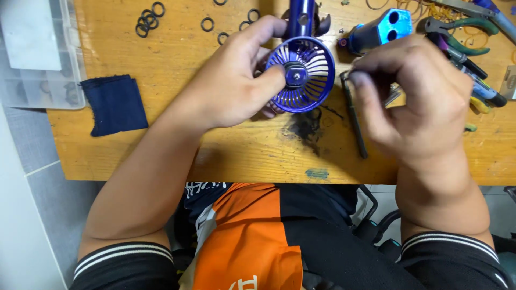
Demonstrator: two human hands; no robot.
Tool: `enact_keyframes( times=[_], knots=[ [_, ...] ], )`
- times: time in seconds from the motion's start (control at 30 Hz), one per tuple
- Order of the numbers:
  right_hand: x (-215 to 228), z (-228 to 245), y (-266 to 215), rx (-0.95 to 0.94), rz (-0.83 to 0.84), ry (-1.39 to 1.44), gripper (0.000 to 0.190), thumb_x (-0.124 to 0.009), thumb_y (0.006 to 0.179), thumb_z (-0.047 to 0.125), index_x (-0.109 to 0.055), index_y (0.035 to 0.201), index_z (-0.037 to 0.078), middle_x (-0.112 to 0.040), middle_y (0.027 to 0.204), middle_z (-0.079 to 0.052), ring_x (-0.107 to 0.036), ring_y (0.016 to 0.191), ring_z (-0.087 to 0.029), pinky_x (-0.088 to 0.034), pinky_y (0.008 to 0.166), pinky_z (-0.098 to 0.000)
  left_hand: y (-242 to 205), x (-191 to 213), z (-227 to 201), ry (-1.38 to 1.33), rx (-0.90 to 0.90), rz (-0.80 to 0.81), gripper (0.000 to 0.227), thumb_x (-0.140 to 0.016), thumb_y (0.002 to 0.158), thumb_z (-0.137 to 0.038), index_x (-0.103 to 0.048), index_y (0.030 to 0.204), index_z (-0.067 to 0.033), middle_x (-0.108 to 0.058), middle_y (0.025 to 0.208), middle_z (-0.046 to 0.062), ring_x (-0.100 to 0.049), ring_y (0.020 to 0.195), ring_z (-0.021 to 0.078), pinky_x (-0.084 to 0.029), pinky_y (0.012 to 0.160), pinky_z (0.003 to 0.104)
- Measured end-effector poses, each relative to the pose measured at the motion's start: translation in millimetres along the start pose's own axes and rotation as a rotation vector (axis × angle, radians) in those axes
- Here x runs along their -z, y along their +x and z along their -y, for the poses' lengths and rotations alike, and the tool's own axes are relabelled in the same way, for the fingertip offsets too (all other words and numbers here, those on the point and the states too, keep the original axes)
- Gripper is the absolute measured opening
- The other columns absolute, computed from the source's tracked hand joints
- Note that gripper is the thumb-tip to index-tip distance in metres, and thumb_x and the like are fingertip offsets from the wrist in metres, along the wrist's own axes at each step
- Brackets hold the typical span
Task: The person assembles a blue mechanical component by inserting small black rings into its internal slots. They rotate the component to access different areas and use pliers to manipulate a small metal piece at the end.
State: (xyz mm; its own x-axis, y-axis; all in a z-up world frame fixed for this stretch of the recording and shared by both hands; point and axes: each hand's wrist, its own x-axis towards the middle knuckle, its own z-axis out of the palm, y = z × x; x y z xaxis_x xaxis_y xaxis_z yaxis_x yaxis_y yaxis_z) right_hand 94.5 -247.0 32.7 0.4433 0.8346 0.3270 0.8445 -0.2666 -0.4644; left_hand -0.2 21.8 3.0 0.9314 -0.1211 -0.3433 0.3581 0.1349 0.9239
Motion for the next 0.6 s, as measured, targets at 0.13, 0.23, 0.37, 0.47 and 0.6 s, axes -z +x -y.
enact_keyframes(
  times=[0.13, 0.23, 0.37, 0.47, 0.6],
  knots=[
    [-9, 11, 12, -0.024, -0.009, 0.284, 0.012, -0.075, 0.121, -0.005, -0.075, 0.117, -0.016, -0.067, 0.121, -0.033, -0.068, 0.117, -0.047, -0.056, 0.107, -0.0533, -1, -7, 6, -0.023, -0.034, -0.053, 0.044, -0.056, 0.107, -0.001, -0.053, 0.149, -0.0106, -0.077, 0.116, 0.014, -0.081, 0.086, 0.0188, -0.078, 0.054, 0.032],
    [-16, 11, 13, -0.083, 0.014, 0.333, 0.013, -0.078, 0.12, 0.0, -0.077, 0.12, -0.012, -0.053, 0.134, -0.031, -0.057, 0.134, -0.047, -0.049, 0.118, -0.0544, 1, -10, 15, -0.024, -0.14, -0.034, 0.047, -0.056, 0.108, 0.002, -0.053, 0.153, -0.0094, -0.076, 0.127, 0.012, -0.079, 0.1, 0.0155, -0.079, 0.06, 0.031],
    [-22, 12, 12, -0.146, -0.049, 0.347, 0.009, -0.082, 0.118, -0.003, -0.077, 0.119, -0.01, -0.054, 0.136, -0.03, -0.057, 0.137, -0.044, -0.047, 0.122, -0.0522, 5, -6, 37, -0.07, -0.3, 0.018, 0.064, -0.067, 0.112, -0.003, -0.038, 0.168, 0.0067, -0.068, 0.156, 0.025, -0.072, 0.14, 0.0263, -0.063, 0.123, 0.036],
    [-27, 11, 10, -0.168, -0.1, 0.371, 0.009, -0.081, 0.118, -0.004, -0.076, 0.12, -0.011, -0.055, 0.136, -0.03, -0.057, 0.137, -0.043, -0.048, 0.123, -0.0511, -5, -12, 24, 0.042, -0.309, 0.027, 0.074, -0.07, 0.109, -0.005, -0.035, 0.174, 0.0003, -0.063, 0.163, 0.018, -0.068, 0.14, 0.0215, -0.059, 0.124, 0.033],
    [-33, 10, 8, -0.171, -0.127, 0.424, 0.01, -0.079, 0.12, -0.002, -0.074, 0.121, -0.012, -0.054, 0.136, -0.029, -0.056, 0.138, -0.043, -0.047, 0.125, -0.0509, -13, -24, 21, 0.237, -0.308, -0.071, 0.079, -0.075, 0.107, -0.013, -0.036, 0.175, -0.0019, -0.059, 0.174, 0.019, -0.069, 0.149, 0.0226, -0.056, 0.13, 0.033]
  ],
)
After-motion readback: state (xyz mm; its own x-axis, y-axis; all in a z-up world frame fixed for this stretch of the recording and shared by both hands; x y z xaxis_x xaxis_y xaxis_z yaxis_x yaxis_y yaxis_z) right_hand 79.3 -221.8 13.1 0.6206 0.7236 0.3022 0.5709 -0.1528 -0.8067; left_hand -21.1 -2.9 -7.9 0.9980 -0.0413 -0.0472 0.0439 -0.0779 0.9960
